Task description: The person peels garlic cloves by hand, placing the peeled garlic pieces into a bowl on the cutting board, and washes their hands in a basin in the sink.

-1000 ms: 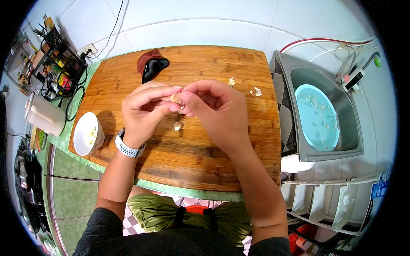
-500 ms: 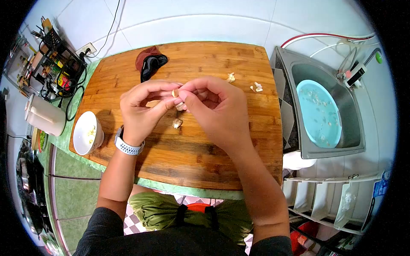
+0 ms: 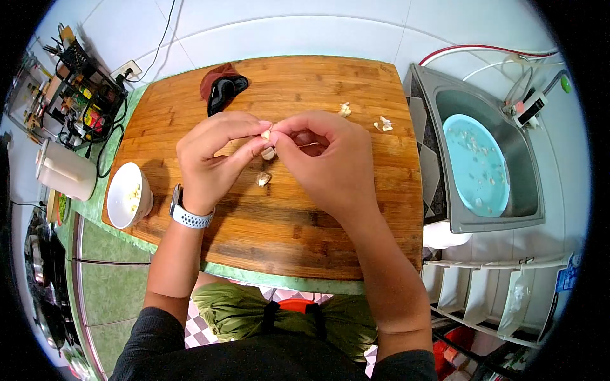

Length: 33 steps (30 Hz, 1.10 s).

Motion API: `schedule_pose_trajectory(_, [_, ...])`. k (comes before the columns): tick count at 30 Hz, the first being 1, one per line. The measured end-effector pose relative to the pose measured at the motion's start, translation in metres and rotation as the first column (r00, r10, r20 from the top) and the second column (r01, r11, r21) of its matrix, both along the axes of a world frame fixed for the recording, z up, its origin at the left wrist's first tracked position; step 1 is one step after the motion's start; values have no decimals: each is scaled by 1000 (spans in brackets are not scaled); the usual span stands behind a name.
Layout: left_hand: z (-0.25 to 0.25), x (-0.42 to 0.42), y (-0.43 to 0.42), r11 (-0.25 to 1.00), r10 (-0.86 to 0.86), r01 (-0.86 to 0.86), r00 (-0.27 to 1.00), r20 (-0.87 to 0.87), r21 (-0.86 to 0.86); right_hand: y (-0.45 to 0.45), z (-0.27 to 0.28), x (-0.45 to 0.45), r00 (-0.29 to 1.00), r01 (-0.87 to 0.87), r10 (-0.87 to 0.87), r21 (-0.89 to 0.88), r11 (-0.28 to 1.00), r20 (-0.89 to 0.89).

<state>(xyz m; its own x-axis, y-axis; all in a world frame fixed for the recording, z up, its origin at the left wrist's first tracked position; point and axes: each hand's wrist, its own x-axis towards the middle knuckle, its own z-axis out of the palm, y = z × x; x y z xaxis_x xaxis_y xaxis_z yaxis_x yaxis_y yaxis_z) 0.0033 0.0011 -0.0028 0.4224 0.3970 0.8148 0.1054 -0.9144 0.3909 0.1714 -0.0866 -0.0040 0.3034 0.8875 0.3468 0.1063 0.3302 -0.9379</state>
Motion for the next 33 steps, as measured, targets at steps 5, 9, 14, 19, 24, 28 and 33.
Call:
schedule_pose_trajectory(5, [0, 0, -2, 1000, 15, -15, 1000, -22, 13, 0, 0, 2, 1000, 7, -7, -32, 999, 18])
schedule_pose_trajectory(9, [0, 0, -4, 1000, 18, -18, 999, -38, 14, 0, -1, 3, 998, 22, -20, -41, 999, 64])
schedule_pose_trajectory(14, [3, -1, -7, 1000, -2, 1, 999, -44, -30, 1, -2, 5, 998, 0, 2, -45, 999, 57])
schedule_pose_trajectory(19, [-1, -1, -6, 842, -223, 259, 966, 133, -473, 0, 2, 8, 998, -48, 46, -47, 998, -46])
schedule_pose_trajectory(24, [-2, -2, -5, 677, -258, 344, 939, 229, -651, 0, 4, 8, 997, -36, 32, -59, 998, -68])
schedule_pose_trajectory(28, [-2, -3, -4, 581, -267, 402, 916, 300, -708, 0, 4, 10, 999, -7, 3, -68, 998, -50])
schedule_pose_trajectory(33, [-2, -1, -3, 567, -229, 357, 934, 274, -742, 0, 10, 7, 997, -7, 3, -45, 999, -80])
